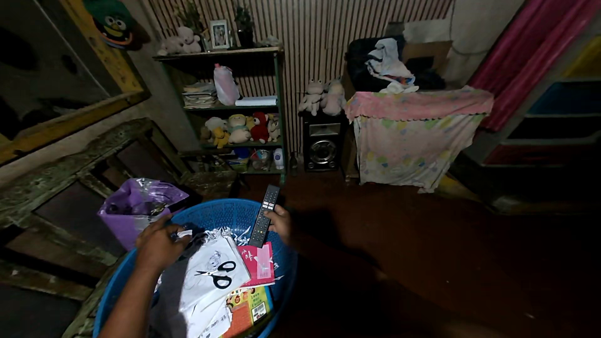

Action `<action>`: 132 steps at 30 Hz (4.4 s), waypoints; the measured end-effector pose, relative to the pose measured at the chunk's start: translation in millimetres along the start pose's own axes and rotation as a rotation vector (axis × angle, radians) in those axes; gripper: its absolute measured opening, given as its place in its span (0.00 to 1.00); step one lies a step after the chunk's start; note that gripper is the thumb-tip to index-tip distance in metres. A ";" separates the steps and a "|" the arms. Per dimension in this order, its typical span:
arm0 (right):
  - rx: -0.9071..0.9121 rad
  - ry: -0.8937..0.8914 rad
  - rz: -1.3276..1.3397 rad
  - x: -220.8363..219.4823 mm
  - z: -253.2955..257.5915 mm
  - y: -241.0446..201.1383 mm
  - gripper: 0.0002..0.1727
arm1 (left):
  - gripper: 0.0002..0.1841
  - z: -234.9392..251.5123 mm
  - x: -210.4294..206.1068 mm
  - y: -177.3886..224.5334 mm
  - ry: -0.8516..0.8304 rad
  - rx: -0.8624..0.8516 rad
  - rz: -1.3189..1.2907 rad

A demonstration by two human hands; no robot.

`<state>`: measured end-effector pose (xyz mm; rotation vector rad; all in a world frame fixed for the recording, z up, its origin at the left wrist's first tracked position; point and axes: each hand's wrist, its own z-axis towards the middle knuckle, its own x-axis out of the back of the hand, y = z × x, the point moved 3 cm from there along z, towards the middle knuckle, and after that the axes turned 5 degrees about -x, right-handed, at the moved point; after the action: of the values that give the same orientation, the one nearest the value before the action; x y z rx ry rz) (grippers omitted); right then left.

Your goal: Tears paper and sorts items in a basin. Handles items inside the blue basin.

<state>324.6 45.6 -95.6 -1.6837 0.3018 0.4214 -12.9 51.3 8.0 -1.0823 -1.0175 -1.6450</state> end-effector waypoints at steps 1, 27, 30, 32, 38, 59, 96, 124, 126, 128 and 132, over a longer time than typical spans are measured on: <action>0.002 -0.001 -0.008 0.3 0.3 0.2 0.23 | 0.13 0.2 0.2 0.0 -0.003 0.002 0.005; -0.014 -0.003 0.028 -0.3 2.1 2.0 0.23 | 0.14 0.2 0.1 -1.1 -0.002 0.000 0.011; -0.029 0.010 0.019 -0.7 1.4 1.4 0.24 | 0.15 -0.1 -1.2 -2.0 0.001 0.000 0.007; -0.037 0.013 0.019 -0.8 0.6 0.8 0.24 | 0.15 0.3 -1.8 -2.6 0.002 -0.003 0.009; -0.050 0.021 0.003 -0.9 0.2 0.5 0.23 | 0.14 0.2 -1.3 -1.7 -0.008 0.007 0.015; 0.027 -0.006 -0.029 -2.1 -3.8 -2.5 0.27 | 0.14 0.7 -0.1 -1.3 -0.014 0.009 0.003; 0.036 -0.012 -0.021 -2.0 -2.1 -1.8 0.30 | 0.14 0.0 0.1 -1.7 -0.005 0.009 0.006; 0.017 0.001 -0.012 -0.8 0.9 1.5 0.26 | 0.14 0.2 -1.2 -1.7 -0.007 0.008 0.009; -0.003 0.007 0.031 -0.3 2.9 2.8 0.23 | 0.14 0.3 -1.4 -2.1 -0.005 0.007 0.009; -0.029 0.019 0.062 -1.7 1.9 1.2 0.22 | 0.14 0.5 -1.4 -2.3 -0.010 0.007 0.010; -0.038 0.016 0.073 -2.5 0.4 -0.3 0.20 | 0.14 0.7 -1.4 -2.2 -0.008 0.002 0.012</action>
<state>322.5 45.9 -94.3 -1.7176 0.3702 0.4707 -14.6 52.9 6.5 -1.0924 -1.0160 -1.6314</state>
